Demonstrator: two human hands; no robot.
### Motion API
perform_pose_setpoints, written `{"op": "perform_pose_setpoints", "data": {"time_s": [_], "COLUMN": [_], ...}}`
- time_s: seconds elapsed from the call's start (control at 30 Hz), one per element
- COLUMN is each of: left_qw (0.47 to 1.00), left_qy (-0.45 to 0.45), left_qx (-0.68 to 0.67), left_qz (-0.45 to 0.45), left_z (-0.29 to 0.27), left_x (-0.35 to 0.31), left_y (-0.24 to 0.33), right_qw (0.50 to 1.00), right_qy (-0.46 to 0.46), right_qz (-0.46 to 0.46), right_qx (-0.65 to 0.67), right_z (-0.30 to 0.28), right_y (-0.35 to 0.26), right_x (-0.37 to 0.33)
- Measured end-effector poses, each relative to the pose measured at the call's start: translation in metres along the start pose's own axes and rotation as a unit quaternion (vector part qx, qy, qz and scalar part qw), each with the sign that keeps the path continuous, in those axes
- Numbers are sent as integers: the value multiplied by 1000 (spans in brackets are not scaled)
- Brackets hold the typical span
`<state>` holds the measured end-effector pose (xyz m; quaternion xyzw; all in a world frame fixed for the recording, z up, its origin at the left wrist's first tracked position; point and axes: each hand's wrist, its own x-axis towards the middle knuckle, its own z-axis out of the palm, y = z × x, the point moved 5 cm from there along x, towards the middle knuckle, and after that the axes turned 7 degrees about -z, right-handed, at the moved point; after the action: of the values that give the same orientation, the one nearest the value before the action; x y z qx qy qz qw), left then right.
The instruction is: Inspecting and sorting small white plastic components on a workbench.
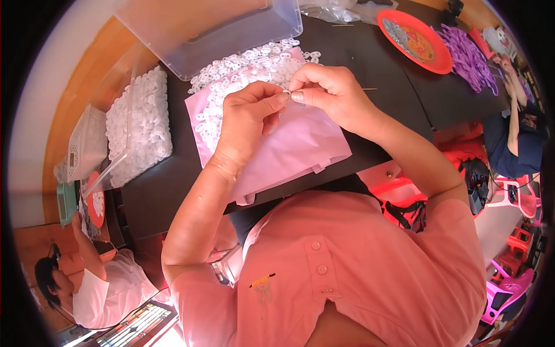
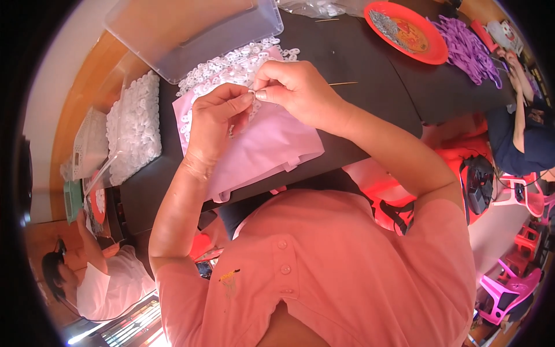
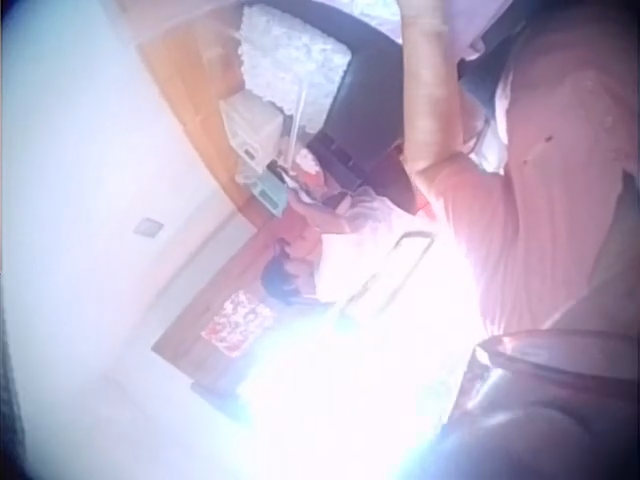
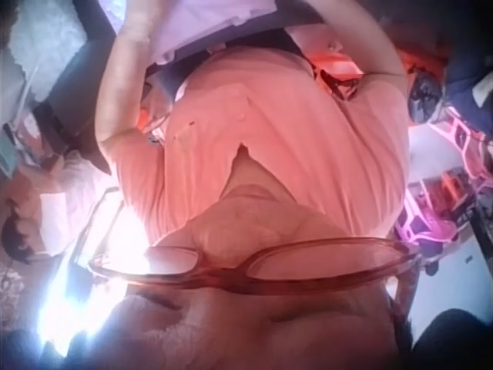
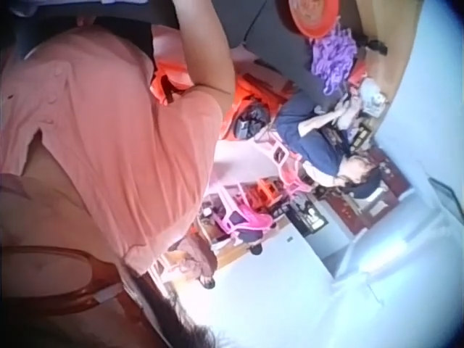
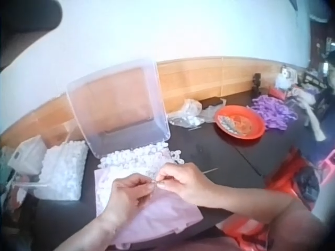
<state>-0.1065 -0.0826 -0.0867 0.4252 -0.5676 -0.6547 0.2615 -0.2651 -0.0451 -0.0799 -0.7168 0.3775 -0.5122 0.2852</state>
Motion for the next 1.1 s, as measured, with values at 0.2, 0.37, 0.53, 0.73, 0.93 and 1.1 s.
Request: {"op": "perform_pose_setpoints", "data": {"time_s": [0.2, 0.37, 0.53, 0.73, 0.93, 1.1], "left_qw": [999, 998, 981, 967, 974, 970], "left_qy": [1, 32, 38, 18, 9, 24], "left_qx": [-49, -9, -187, -252, -225, -240], "left_qz": [18, 51, 40, 36, 38, 41], "left_z": [-15, -35, -46, -46, -43, -42], "left_x": [-8, -10, -6, -6, -9, -11], "left_y": [3, 4, -12, -16, -16, -15], "right_qw": [999, 997, 998, 999, 998, 997], "right_qy": [-14, -30, 28, 28, 50, 71], "right_qz": [-43, -66, -30, -34, -43, -34], "right_qx": [-28, -34, 38, 2, -19, 18], "right_z": [11, 28, 35, 43, 44, 45], "right_y": [-16, -15, -13, -17, -14, -13], "right_x": [15, 29, 38, 38, 34, 31]}}
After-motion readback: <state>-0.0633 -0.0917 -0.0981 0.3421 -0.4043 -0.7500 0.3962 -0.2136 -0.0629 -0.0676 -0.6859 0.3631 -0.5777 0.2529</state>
